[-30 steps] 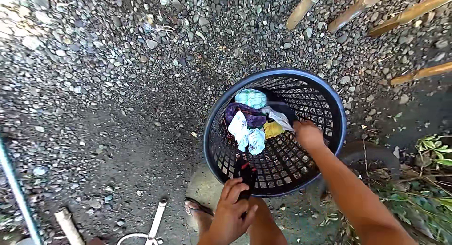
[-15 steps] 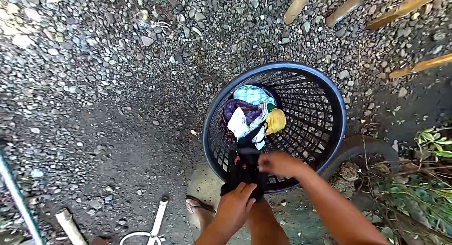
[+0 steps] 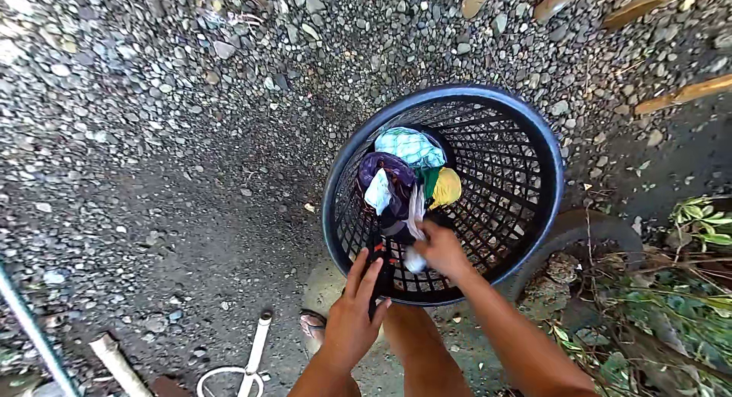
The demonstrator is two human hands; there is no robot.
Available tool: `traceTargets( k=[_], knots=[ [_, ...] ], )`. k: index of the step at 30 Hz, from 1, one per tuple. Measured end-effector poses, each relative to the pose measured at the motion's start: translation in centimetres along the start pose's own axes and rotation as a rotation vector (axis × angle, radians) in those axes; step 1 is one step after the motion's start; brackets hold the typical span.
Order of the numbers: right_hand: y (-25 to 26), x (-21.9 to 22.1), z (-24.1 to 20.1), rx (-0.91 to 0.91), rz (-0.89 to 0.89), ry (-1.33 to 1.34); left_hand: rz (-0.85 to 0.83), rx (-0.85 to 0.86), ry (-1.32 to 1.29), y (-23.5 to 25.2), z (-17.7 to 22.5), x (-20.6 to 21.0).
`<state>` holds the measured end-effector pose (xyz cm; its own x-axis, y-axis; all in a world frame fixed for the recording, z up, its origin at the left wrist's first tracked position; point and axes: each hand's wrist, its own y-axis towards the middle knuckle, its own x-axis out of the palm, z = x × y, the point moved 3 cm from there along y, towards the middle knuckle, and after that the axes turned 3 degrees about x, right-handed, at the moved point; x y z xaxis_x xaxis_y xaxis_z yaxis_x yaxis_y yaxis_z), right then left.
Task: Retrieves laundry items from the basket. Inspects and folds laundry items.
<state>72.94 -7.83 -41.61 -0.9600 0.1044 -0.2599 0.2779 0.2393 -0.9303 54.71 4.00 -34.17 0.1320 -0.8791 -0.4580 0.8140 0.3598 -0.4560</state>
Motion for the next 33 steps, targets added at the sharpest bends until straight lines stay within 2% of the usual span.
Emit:
traceTargets(
  k=[2, 6, 9, 11, 12, 16, 19, 21, 22, 25, 28, 30, 33],
  knots=[
    [-4.4, -0.6, 0.9, -0.067, -0.106, -0.026, -0.085, 0.105, -0.016, 0.2, 0.6, 0.3],
    [-11.1, 0.7, 0.0, -0.393, -0.329, 0.155, -0.191, 0.286, -0.091, -0.7, 2.8, 2.0],
    [-12.2, 0.8, -0.4, -0.481, -0.497, 0.229, -0.143, 0.342, -0.067, -2.2, 3.2, 2.4],
    [-10.6, 0.6, 0.6, -0.419, -0.566, 0.322, -0.133, 0.322, -0.045, -3.4, 2.4, 2.0],
    [-8.9, 0.3, 1.3, -0.325, -0.493, 0.306, -0.130, 0.303, -0.052, -4.1, 1.9, 1.8],
    [2.5, 1.0, 4.2, 0.061, 0.058, 0.075, -0.158, 0.297, -0.147, -5.9, 0.6, 0.3],
    [7.5, 2.5, 4.7, 0.203, 0.140, -0.079, -0.168, 0.226, -0.109, -6.2, 0.9, -0.5],
    [6.9, 2.9, 3.9, 0.187, 0.141, -0.153, -0.141, 0.197, -0.071, -6.2, 1.1, -1.2],
    [5.7, 3.0, 3.3, 0.134, 0.150, -0.156, -0.118, 0.192, -0.065, -6.1, 1.0, -1.4],
    [-0.2, 3.1, 2.4, -0.175, 0.238, -0.094, -0.011, 0.186, -0.121, -6.1, 0.5, -1.6],
    [-7.1, 3.3, 0.9, -0.422, 0.218, -0.037, 0.097, 0.166, -0.070, -6.0, 0.6, -1.4],
    [-11.0, 3.0, -0.8, -0.623, 0.082, 0.006, 0.096, 0.179, -0.001, -6.0, 1.1, -1.4],
    [-14.4, 2.4, -3.7, -0.993, -0.380, 0.278, 0.080, 0.219, -0.027, -6.1, 1.6, -1.6]
  ],
)
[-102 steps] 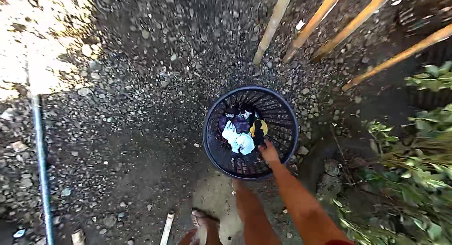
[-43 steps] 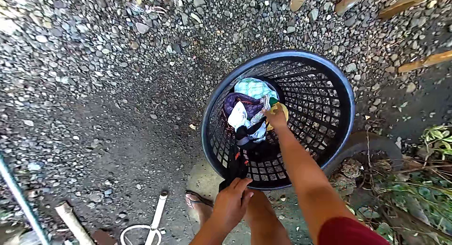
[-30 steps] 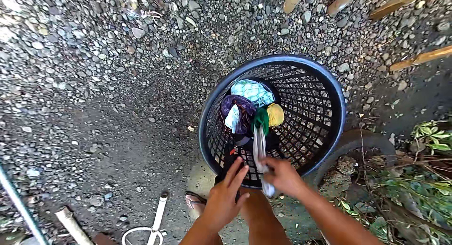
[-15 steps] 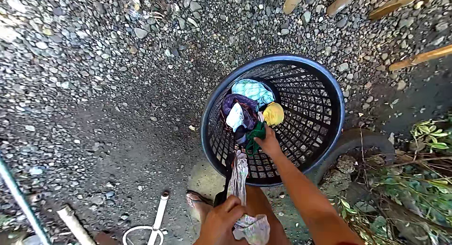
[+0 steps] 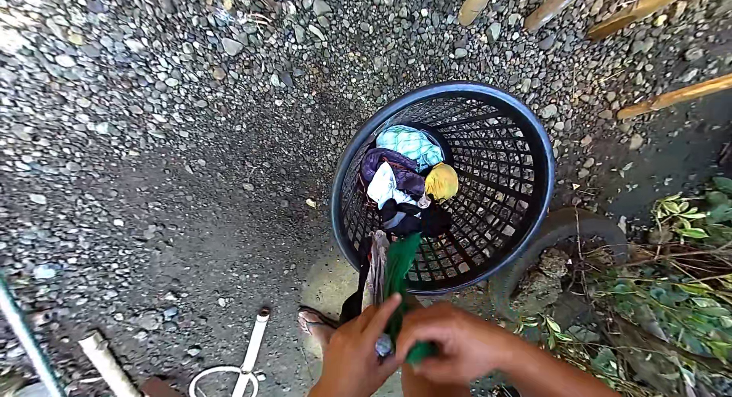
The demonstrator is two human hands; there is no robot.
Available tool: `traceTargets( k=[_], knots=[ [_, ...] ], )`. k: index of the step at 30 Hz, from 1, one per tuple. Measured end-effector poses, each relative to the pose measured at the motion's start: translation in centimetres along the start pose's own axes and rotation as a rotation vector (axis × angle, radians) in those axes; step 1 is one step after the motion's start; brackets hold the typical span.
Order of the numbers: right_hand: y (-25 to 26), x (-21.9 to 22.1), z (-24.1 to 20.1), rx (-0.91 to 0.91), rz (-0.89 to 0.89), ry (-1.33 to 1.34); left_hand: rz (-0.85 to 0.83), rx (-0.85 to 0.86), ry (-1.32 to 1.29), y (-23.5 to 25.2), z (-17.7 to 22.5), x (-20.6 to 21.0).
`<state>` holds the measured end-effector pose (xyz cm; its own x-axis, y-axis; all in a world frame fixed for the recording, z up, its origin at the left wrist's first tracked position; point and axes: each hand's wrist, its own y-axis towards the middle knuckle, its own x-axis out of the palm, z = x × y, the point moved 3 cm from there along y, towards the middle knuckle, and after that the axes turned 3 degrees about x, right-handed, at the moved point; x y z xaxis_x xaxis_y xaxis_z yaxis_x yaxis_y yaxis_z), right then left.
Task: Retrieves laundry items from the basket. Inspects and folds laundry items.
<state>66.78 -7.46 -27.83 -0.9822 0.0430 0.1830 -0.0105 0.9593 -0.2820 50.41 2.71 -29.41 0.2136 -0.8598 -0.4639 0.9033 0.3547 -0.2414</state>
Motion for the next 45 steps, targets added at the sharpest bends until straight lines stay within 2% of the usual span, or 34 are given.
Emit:
traceTargets(
  k=[1, 2, 3, 5, 7, 8, 9, 11, 13, 15, 18, 21, 24, 27, 29, 32, 34, 36, 38, 40, 42, 45],
  knots=[
    [0.7, 0.0, -0.4, -0.051, -0.083, 0.146, 0.009, 0.020, -0.020, -0.2, 0.1, -0.1],
    [1.5, -0.6, -0.1, -0.013, -0.093, 0.234, 0.002, 0.045, -0.024, -0.6, 0.1, -0.3],
    [2.3, -2.0, 1.1, 0.101, -0.026, 0.259, -0.006, 0.071, -0.029, -1.1, 0.0, -0.4],
    [4.2, -6.7, 6.4, 0.460, 0.261, 0.032, -0.018, 0.094, -0.048, -2.1, -0.5, -0.7],
    [5.3, -11.2, 14.8, 0.850, 0.513, -0.309, -0.001, 0.099, -0.031, -2.8, -0.8, -1.1],
    [5.3, -12.8, 18.6, 1.014, 0.587, -0.395, 0.011, 0.099, -0.022, -3.1, -0.9, -1.4],
    [5.2, -13.7, 21.4, 1.158, 0.596, -0.451, 0.020, 0.096, -0.013, -3.2, -1.1, -1.6],
    [5.4, -13.6, 23.6, 1.326, 0.496, -0.554, 0.048, 0.081, 0.002, -3.1, -1.2, -2.0],
    [5.0, -12.6, 22.4, 1.301, 0.501, -0.594, 0.106, 0.068, 0.011, -3.2, -1.3, -2.2],
    [3.4, -12.2, 19.8, 1.081, 0.672, -0.526, 0.179, 0.053, -0.022, -3.3, -1.2, -2.6],
    [-1.9, -11.5, 13.9, 0.682, 0.917, -0.414, 0.245, 0.045, -0.125, -3.7, -0.6, -4.0],
    [-6.2, -9.5, 6.1, 0.467, 1.010, -0.377, 0.272, 0.107, -0.165, -4.7, 0.5, -6.6],
    [-7.7, -7.6, -0.6, 0.228, 1.039, -0.259, 0.266, 0.158, -0.161, -7.0, 2.0, -10.1],
    [-7.2, -5.3, -6.6, 0.012, 0.957, 0.008, 0.278, 0.174, -0.256, -10.5, 3.1, -13.8],
    [-6.1, -2.9, -10.8, -0.116, 0.781, 0.218, 0.324, 0.146, -0.366, -13.8, 3.7, -16.7],
    [-5.2, 2.3, -17.6, -0.322, 0.537, 0.446, 0.351, 0.125, -0.519, -20.0, 5.0, -21.6],
    [-5.2, 6.6, -22.8, -0.475, 0.457, 0.496, 0.348, 0.158, -0.561, -24.4, 6.0, -24.8],
    [-5.1, 11.3, -27.6, -0.521, 0.517, 0.466, 0.384, 0.178, -0.552, -29.1, 7.4, -27.8],
    [-3.8, 15.9, -32.1, -0.335, 0.586, 0.249, 0.455, 0.181, -0.537, -33.6, 9.4, -30.2],
    [-2.7, 21.3, -36.6, -0.261, 0.403, 0.102, 0.534, 0.171, -0.471, -37.5, 11.8, -32.7],
    [-2.1, 26.6, -40.8, -0.327, 0.208, 0.122, 0.579, 0.145, -0.330, -40.4, 14.7, -35.3],
    [-1.0, 33.1, -44.6, -0.302, 0.023, 0.080, 0.545, 0.038, -0.130, -43.8, 18.9, -38.7]
  ],
)
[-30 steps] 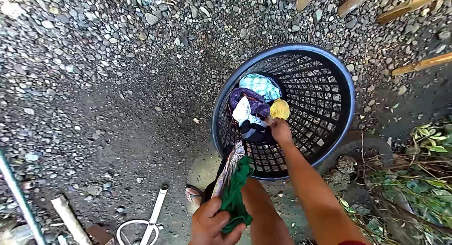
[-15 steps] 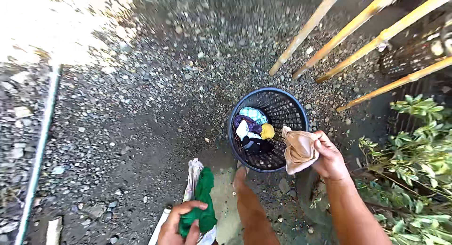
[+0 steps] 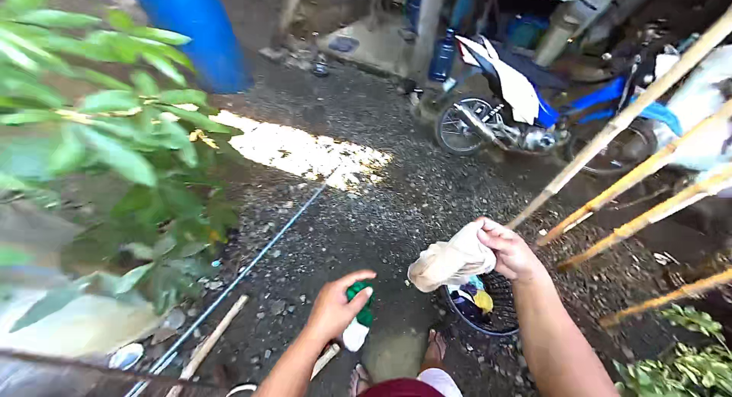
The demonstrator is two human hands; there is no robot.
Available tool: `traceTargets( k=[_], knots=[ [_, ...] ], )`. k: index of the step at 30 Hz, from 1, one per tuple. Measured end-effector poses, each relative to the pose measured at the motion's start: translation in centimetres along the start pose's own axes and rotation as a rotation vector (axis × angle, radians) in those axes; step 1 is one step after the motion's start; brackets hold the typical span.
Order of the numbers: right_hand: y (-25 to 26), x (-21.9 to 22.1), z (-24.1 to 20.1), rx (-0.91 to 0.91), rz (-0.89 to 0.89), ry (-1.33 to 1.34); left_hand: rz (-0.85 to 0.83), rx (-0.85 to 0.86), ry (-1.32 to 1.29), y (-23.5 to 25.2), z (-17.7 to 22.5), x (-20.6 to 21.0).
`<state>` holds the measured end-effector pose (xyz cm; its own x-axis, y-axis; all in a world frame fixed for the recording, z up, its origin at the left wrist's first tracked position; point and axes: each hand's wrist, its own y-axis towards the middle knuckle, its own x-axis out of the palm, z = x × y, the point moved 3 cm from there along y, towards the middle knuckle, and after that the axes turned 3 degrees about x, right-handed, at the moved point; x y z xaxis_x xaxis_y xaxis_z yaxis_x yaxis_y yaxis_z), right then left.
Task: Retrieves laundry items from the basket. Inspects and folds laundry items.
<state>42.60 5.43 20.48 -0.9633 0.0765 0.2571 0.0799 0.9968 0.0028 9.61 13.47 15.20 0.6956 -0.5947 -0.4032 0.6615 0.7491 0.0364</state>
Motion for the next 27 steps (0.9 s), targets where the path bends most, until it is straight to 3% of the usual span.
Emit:
traceTargets(
  k=[3, 7, 11, 13, 15, 17, 20, 23, 27],
  knots=[
    [1.3, 7.1, -1.9, 0.080, -0.235, -0.213, -0.144, -0.099, 0.162, 0.2, 4.7, -2.1],
    [2.6, 14.1, -1.8, 0.052, -0.643, -0.327, -0.268, -0.008, 0.066, -0.9, 6.5, -1.5],
    [3.6, 15.5, -2.2, -0.101, -0.689, -0.197, -0.504, -0.126, 0.039, -2.7, 3.9, 0.0],
    [4.0, 15.3, -2.3, -0.186, -0.634, -0.138, -0.508, -0.228, 0.057, -3.4, 2.7, -0.3],
    [4.3, 14.9, -2.7, -0.251, -0.571, -0.133, -0.358, -0.276, 0.047, -4.5, 1.7, -1.1],
    [4.6, 14.4, -3.6, -0.303, -0.451, -0.227, -0.099, -0.314, 0.078, -6.2, 2.1, -2.7],
    [5.6, 13.6, -5.0, -0.498, -0.319, -0.696, 0.310, -0.482, 0.217, -9.3, 4.5, -5.7],
    [6.2, 14.9, -4.6, -0.736, -0.231, -1.123, 0.541, -0.677, 0.359, -12.4, 6.9, -7.5],
    [7.1, 18.4, -3.6, -0.710, -0.282, -1.268, 0.825, -0.800, 0.504, -15.8, 11.0, -8.5]
  ],
)
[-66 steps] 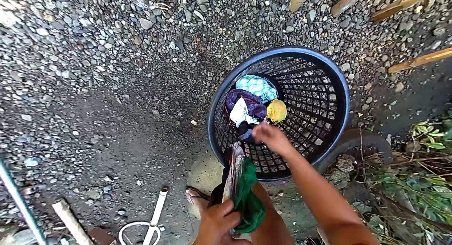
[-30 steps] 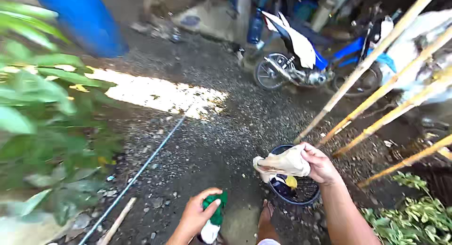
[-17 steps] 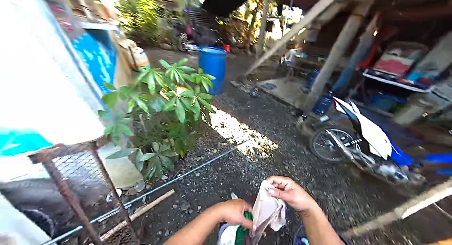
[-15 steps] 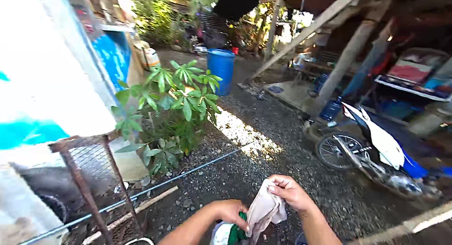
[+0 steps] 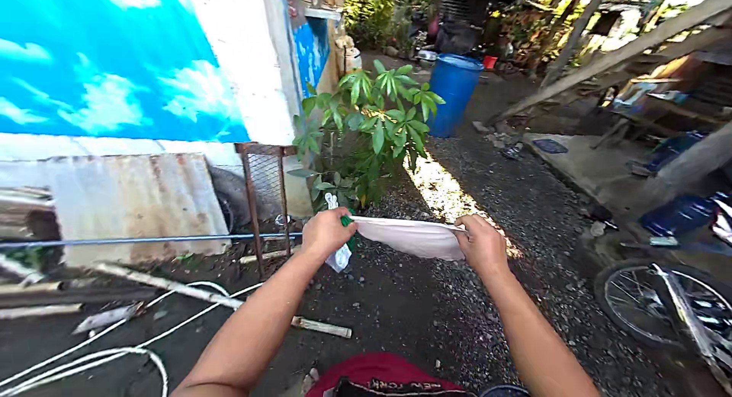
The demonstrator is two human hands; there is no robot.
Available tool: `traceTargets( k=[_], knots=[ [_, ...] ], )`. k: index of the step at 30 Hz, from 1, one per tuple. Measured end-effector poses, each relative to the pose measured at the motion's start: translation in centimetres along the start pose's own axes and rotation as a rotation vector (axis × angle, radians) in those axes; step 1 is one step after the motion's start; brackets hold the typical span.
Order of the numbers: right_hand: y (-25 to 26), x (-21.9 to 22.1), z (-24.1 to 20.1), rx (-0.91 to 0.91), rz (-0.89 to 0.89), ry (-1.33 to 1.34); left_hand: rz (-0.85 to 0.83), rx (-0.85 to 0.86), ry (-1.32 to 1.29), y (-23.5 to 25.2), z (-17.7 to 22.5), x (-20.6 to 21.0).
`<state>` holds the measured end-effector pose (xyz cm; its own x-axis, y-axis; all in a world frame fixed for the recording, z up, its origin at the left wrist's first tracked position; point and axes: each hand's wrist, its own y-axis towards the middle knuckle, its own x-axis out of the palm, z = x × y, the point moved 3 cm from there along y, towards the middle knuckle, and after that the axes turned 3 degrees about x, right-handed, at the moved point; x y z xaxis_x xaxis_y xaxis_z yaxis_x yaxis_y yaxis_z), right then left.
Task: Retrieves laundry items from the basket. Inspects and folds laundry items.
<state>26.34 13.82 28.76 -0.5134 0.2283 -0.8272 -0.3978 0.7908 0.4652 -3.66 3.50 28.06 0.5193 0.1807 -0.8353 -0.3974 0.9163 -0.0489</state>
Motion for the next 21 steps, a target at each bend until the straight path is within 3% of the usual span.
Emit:
traceTargets(
  k=[4, 9, 15, 17, 21],
  knots=[
    [3.0, 1.8, -2.5, 0.081, -0.191, 0.135, 0.183, -0.036, 0.022, -1.5, -2.0, -4.6],
    [6.1, 5.3, -7.9, 0.014, -0.470, 0.751, 0.256, -0.091, 0.095, -3.8, -8.0, -9.9],
    [5.3, 9.1, -19.4, -0.197, -0.777, 1.453, 0.248, -0.180, 0.200, -10.2, -15.7, -16.6],
    [3.6, 10.4, -24.6, -0.291, -0.894, 1.376, 0.158, -0.145, 0.224, -12.2, -19.6, -17.6],
    [-2.3, 12.1, -38.9, -0.680, -0.943, 0.681, -0.094, -0.035, 0.028, -18.7, -28.4, -18.7]
  ],
)
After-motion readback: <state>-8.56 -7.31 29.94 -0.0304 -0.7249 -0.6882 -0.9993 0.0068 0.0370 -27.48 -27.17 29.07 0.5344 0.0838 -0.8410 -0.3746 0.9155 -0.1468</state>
